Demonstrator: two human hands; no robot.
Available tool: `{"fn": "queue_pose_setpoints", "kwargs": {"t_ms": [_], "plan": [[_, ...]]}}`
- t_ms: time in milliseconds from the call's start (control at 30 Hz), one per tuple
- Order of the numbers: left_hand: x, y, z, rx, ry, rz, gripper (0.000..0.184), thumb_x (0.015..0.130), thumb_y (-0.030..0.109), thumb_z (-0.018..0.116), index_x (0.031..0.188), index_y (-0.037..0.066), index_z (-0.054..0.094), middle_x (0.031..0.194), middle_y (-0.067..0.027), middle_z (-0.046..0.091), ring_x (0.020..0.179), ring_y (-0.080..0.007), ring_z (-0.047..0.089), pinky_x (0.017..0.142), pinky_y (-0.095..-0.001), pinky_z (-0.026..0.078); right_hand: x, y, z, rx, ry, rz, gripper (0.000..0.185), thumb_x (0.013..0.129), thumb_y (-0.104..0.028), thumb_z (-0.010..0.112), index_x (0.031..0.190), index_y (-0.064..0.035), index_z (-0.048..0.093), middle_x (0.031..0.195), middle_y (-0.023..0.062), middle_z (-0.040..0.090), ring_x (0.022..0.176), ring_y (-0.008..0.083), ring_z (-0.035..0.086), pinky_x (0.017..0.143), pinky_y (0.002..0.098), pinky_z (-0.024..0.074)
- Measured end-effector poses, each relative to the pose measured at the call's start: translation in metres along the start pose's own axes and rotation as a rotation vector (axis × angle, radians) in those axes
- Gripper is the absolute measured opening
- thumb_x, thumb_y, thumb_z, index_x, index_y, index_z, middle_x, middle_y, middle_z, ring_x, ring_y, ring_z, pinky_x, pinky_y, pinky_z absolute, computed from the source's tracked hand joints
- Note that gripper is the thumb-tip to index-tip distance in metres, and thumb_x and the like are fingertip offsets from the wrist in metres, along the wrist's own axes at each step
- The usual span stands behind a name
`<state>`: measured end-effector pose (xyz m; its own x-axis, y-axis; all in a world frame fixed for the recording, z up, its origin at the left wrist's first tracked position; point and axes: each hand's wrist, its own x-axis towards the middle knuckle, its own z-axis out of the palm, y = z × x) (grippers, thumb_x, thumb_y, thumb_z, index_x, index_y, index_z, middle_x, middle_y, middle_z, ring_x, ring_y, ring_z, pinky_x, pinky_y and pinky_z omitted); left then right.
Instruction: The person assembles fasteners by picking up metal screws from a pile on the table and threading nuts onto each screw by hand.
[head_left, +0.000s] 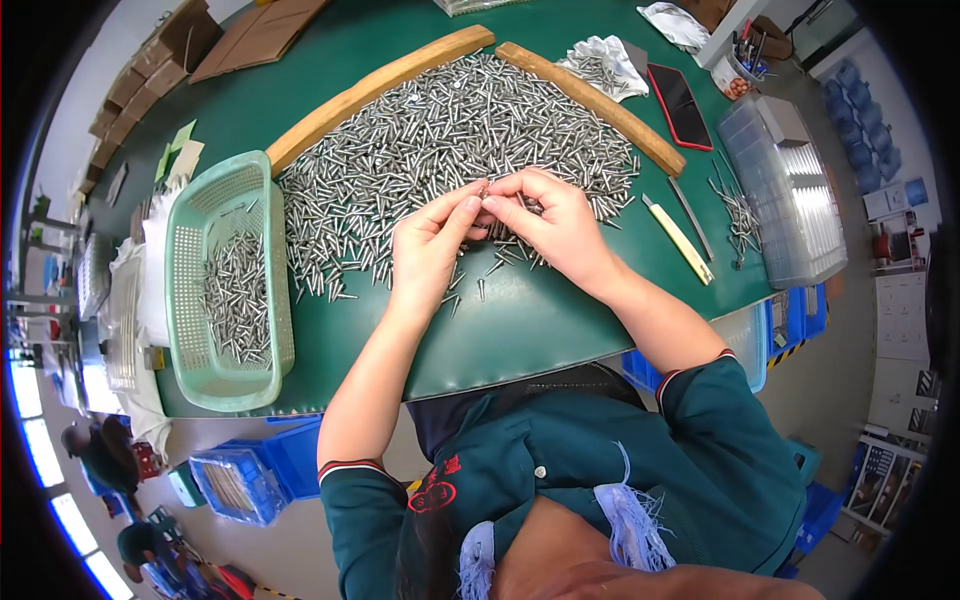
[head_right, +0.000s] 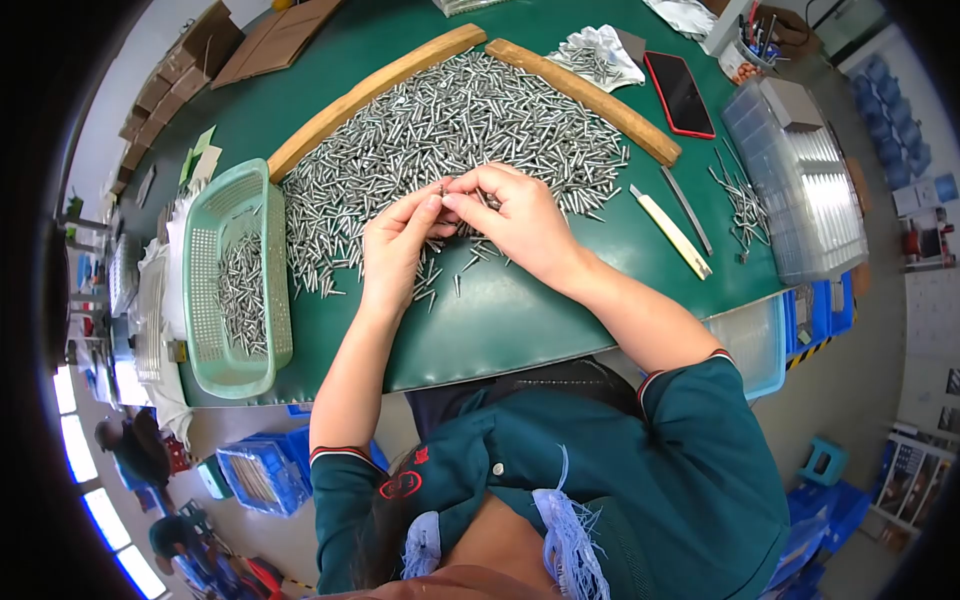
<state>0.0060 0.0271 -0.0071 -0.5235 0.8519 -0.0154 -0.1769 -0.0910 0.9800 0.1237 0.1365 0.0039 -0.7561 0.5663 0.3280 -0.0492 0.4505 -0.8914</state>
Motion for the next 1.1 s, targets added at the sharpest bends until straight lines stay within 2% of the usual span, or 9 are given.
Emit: {"fn": "queue_pose_setpoints", "kwargs": {"t_ms": [167,233,333,433,567,667,900,1000,1100], "plan": [[-0.001,-0.002,0.0,0.095,0.036,0.052,0.026,0.089,0.011,0.056,0.112,0.0,0.06,0.092,-0.0071,0.065,0.076,-0.0091,0.059,0.069,-0.0214,0.049,0.0,0.003,0.003,0.14,-0.025,0.06,0.019,0.085,-0.018,0.061,0.091,0.0002,0.063,0.084,0.004,0.062,0.072,0.01,0.055,0.065,0.0242,0.0442],[-0.002,-0.001,0.0,0.403,0.069,0.24,0.024,0.085,0.011,0.06,0.108,0.003,0.063,0.087,-0.0072,0.065,0.073,-0.0112,0.061,0.066,-0.0233,0.049,0.0,0.009,0.006,0.231,-0.028,0.081,0.02,0.087,-0.021,0.06,0.089,-0.0005,0.063,0.08,0.0029,0.061,0.068,0.0078,0.053,0.059,0.0229,0.0434],[-0.006,0.004,0.003,0.698,0.1,0.425,0.026,0.08,0.01,0.065,0.106,0.004,0.064,0.081,-0.0076,0.063,0.07,-0.0146,0.061,0.063,-0.0257,0.049,0.001,0.003,-0.003,0.537,-0.173,0.529,0.021,0.089,-0.024,0.057,0.09,-0.0029,0.061,0.073,-0.0015,0.055,0.058,0.0023,0.046,0.046,0.0177,0.0361],[-0.005,0.005,0.004,0.731,0.069,0.521,0.031,0.077,0.008,0.067,0.107,0.005,0.063,0.078,-0.0071,0.061,0.068,-0.0166,0.06,0.061,-0.0269,0.049,0.004,0.005,-0.002,0.934,-0.187,0.744,0.023,0.091,-0.025,0.054,0.093,-0.003,0.058,0.069,-0.0047,0.048,0.052,-0.002,0.038,0.036,0.0134,0.0253],[-0.004,0.003,0.003,0.721,0.039,0.547,0.038,0.074,0.008,0.07,0.111,0.006,0.06,0.078,-0.0064,0.059,0.068,-0.0164,0.06,0.06,-0.0276,0.05,0.005,0.01,-0.005,1.358,-0.304,0.98,0.027,0.092,-0.026,0.051,0.097,0.0009,0.054,0.069,-0.0055,0.047,0.052,-0.0027,0.039,0.033,0.0112,0.0236],[-0.004,0.003,0.003,0.717,0.038,0.535,0.038,0.074,0.008,0.07,0.11,0.006,0.06,0.078,-0.0054,0.059,0.069,-0.0147,0.06,0.06,-0.0271,0.05,0.006,0.011,-0.005,1.428,-0.321,1.054,0.025,0.093,-0.026,0.051,0.096,-0.001,0.054,0.069,-0.0058,0.046,0.052,-0.0026,0.038,0.033,0.0112,0.0234],[-0.006,-0.001,0.003,0.437,0.075,0.344,0.016,0.082,0.005,0.063,0.095,0.001,0.055,0.088,-0.0065,0.061,0.078,-0.0106,0.061,0.065,-0.0227,0.05,0.0,0.005,0.002,0.907,-0.151,0.696,0.018,0.088,-0.024,0.059,0.09,-0.0062,0.058,0.07,-0.0053,0.049,0.054,-0.0018,0.036,0.037,0.0145,0.0213],[-0.002,-0.008,0.002,0.07,0.046,0.222,0.016,0.085,0.005,0.061,0.097,0.001,0.052,0.088,-0.0048,0.059,0.081,-0.0089,0.059,0.069,-0.0207,0.049,-0.002,-0.001,-0.001,0.704,-0.149,0.529,0.017,0.087,-0.019,0.06,0.092,-0.0022,0.06,0.078,-0.0004,0.057,0.062,0.0003,0.047,0.044,0.0149,0.0346],[-0.003,-0.003,0.003,-0.088,0.021,0.162,0.015,0.086,0.001,0.057,0.099,0.001,0.049,0.087,-0.0048,0.059,0.077,-0.0105,0.058,0.071,-0.0221,0.048,-0.002,-0.008,0.004,0.614,-0.07,0.401,0.017,0.086,-0.014,0.06,0.094,0.0012,0.061,0.086,0.0047,0.061,0.073,0.006,0.055,0.061,0.019,0.0446]]}}
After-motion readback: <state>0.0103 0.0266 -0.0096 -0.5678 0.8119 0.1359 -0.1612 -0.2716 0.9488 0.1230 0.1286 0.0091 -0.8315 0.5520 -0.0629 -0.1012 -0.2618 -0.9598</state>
